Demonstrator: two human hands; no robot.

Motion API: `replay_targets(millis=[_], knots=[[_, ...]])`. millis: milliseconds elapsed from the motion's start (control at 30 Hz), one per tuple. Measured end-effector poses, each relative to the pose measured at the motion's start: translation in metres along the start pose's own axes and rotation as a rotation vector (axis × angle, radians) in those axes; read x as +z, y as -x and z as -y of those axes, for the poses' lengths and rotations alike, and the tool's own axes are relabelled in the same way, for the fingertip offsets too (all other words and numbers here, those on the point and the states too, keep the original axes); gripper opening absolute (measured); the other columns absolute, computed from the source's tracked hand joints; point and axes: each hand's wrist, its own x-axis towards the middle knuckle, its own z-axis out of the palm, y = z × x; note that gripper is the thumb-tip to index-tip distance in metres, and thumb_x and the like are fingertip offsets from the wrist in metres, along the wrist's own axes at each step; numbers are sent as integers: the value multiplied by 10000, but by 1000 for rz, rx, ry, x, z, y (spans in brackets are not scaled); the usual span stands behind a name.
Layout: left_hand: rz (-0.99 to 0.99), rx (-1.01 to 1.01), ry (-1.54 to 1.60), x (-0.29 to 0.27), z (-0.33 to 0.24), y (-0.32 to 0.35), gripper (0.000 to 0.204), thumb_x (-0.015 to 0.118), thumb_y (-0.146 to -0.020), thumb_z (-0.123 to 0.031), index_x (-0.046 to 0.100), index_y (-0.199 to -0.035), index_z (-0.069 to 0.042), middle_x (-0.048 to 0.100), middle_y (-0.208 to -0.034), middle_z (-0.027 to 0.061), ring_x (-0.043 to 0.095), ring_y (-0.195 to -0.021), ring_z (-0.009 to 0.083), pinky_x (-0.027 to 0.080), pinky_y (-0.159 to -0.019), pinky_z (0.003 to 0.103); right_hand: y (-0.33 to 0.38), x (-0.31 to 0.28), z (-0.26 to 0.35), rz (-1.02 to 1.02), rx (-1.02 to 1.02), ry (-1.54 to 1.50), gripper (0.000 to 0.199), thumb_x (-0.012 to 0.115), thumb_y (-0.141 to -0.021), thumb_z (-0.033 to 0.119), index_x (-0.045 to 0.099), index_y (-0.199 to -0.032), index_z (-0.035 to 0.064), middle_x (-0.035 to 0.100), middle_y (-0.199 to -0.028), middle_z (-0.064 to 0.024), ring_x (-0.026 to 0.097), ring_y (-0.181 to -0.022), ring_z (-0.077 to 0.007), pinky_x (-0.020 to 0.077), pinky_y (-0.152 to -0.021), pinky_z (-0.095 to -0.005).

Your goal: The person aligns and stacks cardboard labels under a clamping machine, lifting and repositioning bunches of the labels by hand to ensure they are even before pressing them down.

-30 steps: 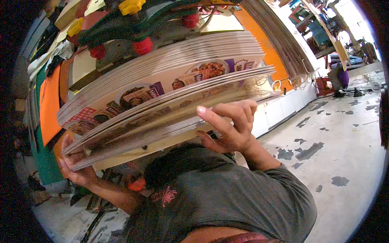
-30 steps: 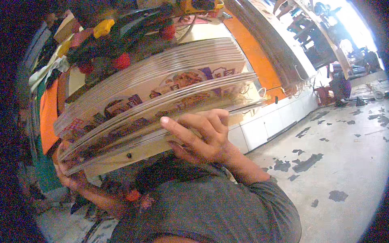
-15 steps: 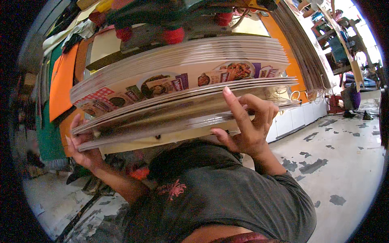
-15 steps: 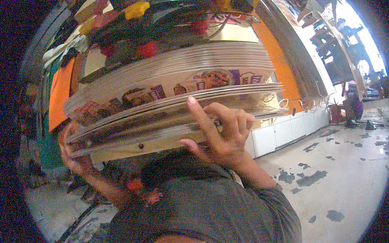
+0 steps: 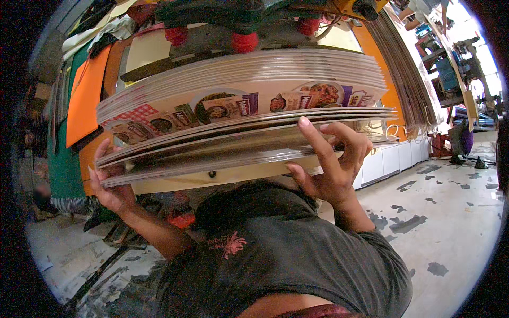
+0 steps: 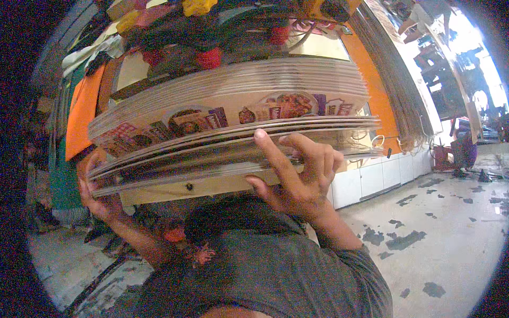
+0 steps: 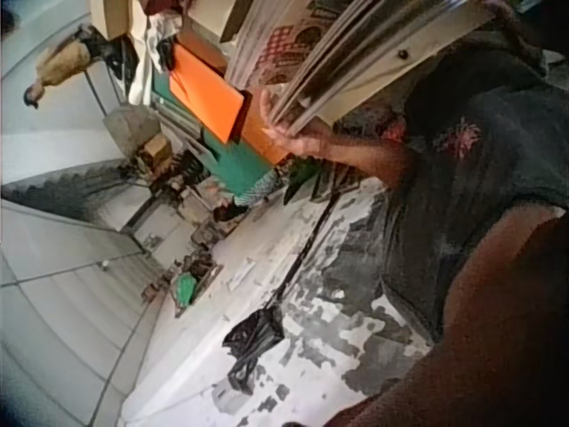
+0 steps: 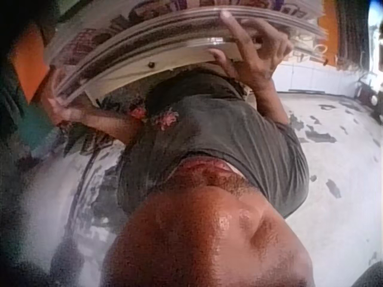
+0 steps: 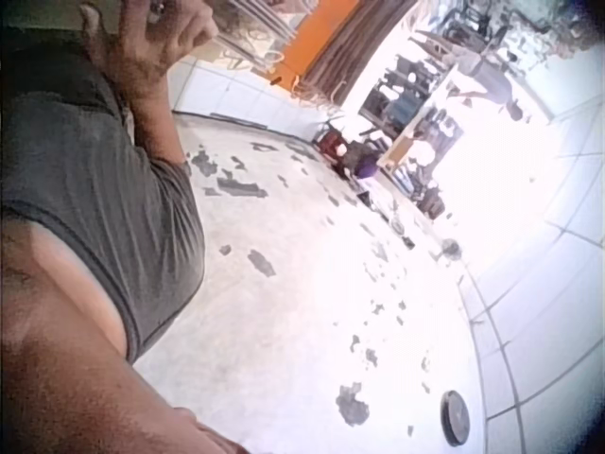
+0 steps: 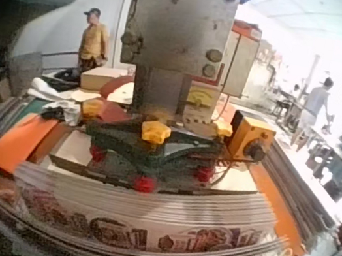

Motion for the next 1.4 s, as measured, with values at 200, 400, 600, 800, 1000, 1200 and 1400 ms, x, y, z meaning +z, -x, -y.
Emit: replay_targets(millis=[200,400,600,800,1000,1200,1400], knots=[[-41,22,-63,4,4,-2,735,391,-1096,-523,457,-1502,85,660,-1289,225,630,-1222,305,476,-1116,467,5,1,-4,-74,-21,-36,532,817,-818,493,779,-1251,185,590,-1195,-76,503,-1067,-269,375,-939,-415],[-102,-16,-61,7,1,1,735,370,-1095,-530,470,-1499,76,665,-1254,215,631,-1209,312,482,-1105,473,7,6,-9,-134,-90,-44,388,794,-839,492,759,-1109,215,625,-1267,-73,518,-1185,-304,375,-1035,-431],[-74,-22,-95,5,0,0,736,367,-1093,-532,472,-1498,73,661,-1261,223,635,-1205,315,484,-1102,479,6,7,-9,-110,-105,-92,386,784,-830,439,724,-1135,211,692,-1301,-69,546,-1225,-303,353,-1071,-438],[-91,10,-132,8,3,-3,749,368,-1092,-540,456,-1518,69,636,-1371,228,634,-1231,313,479,-1114,475,4,7,-11,-95,-88,-123,395,790,-787,379,709,-1127,193,707,-1310,-82,585,-1189,-307,351,-1068,-442],[6,-19,-70,-12,0,-4,750,377,-1096,-521,415,-1538,84,606,-1431,232,619,-1274,316,454,-1141,477,-2,-3,-6,11,-40,-172,429,818,-770,318,684,-1153,178,638,-1472,-100,585,-1294,-321,383,-1079,-461],[131,-46,-119,-13,-5,-8,730,416,-1089,-460,360,-1574,83,626,-1374,229,621,-1264,321,452,-1146,498,-3,-10,-4,102,-26,-156,380,816,-764,322,617,-1052,172,559,-1577,-136,543,-1391,-317,353,-1034,-433],[110,-86,-28,-23,-7,-11,763,450,-1074,-469,322,-1601,68,618,-1370,226,619,-1259,317,435,-1167,510,6,-3,-5,1,-54,-213,412,809,-766,314,634,-1108,164,571,-1562,-141,577,-1356,-318,362,-1023,-429]])
